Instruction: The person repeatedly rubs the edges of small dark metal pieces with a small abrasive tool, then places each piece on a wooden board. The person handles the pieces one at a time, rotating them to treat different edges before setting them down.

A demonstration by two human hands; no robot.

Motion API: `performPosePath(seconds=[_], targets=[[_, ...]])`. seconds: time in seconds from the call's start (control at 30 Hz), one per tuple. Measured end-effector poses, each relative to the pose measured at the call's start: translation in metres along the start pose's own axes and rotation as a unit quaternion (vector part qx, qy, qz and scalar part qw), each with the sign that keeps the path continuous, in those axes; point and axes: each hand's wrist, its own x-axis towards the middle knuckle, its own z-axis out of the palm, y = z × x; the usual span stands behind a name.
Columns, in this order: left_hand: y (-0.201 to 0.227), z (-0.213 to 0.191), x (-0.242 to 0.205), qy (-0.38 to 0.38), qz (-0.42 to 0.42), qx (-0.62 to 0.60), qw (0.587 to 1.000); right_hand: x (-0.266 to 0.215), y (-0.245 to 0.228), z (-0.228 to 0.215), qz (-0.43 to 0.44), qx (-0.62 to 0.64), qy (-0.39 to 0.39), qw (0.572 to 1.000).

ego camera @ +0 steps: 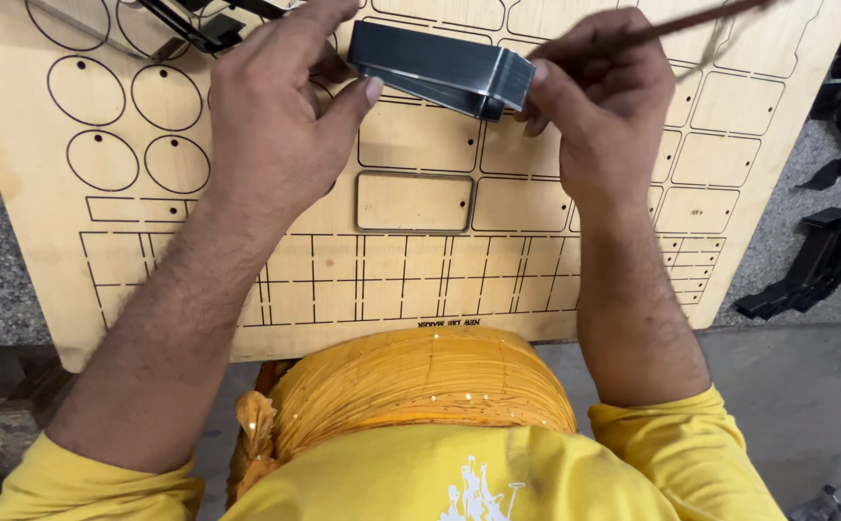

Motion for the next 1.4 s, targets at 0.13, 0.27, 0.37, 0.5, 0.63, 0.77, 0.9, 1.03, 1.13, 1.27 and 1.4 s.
performPosePath(seconds=[0.13,0.27,0.37,0.5,0.63,0.77,0.9,1.03,1.13,1.27,1.4], targets=[[-0.006,0.002,-0.001,-0.006,-0.013,0.001,1.000,-0.008,0.002,-0.005,-0.037,0.044,0.057,0.997],[-0.012,0.001,-0.005,-0.010,-0.011,-0.015,1.000,-0.006,-0.012,-0.007,-0.043,0.065,0.094,0.993],[-0.015,-0.004,-0.006,-0.022,-0.007,-0.027,0.999,-0.005,-0.028,-0.002,0.010,0.029,0.065,0.997],[-0.011,-0.008,-0.005,-0.040,-0.008,-0.016,0.999,0.005,-0.025,0.011,0.132,-0.070,0.038,0.988],[-0.004,-0.012,0.001,-0.048,0.002,-0.036,0.998,0.013,-0.012,0.013,0.125,-0.077,-0.014,0.989],[-0.006,-0.014,0.001,-0.066,0.012,-0.031,0.997,0.015,-0.005,0.010,0.144,-0.138,-0.004,0.980],[-0.013,-0.012,-0.001,-0.082,0.021,-0.004,0.996,0.018,-0.002,0.009,0.145,-0.156,0.001,0.977],[-0.019,-0.011,-0.003,-0.078,0.045,0.000,0.996,0.017,-0.003,0.010,0.137,-0.175,-0.008,0.975],[-0.021,-0.011,-0.003,-0.078,0.050,0.034,0.995,0.016,-0.003,0.011,0.124,-0.140,-0.021,0.982],[-0.022,-0.010,-0.003,-0.077,0.053,0.036,0.995,0.015,-0.005,0.011,0.123,-0.131,-0.015,0.984],[-0.023,-0.010,-0.005,-0.076,0.059,0.037,0.995,0.013,-0.003,0.010,0.114,-0.111,-0.023,0.987]])
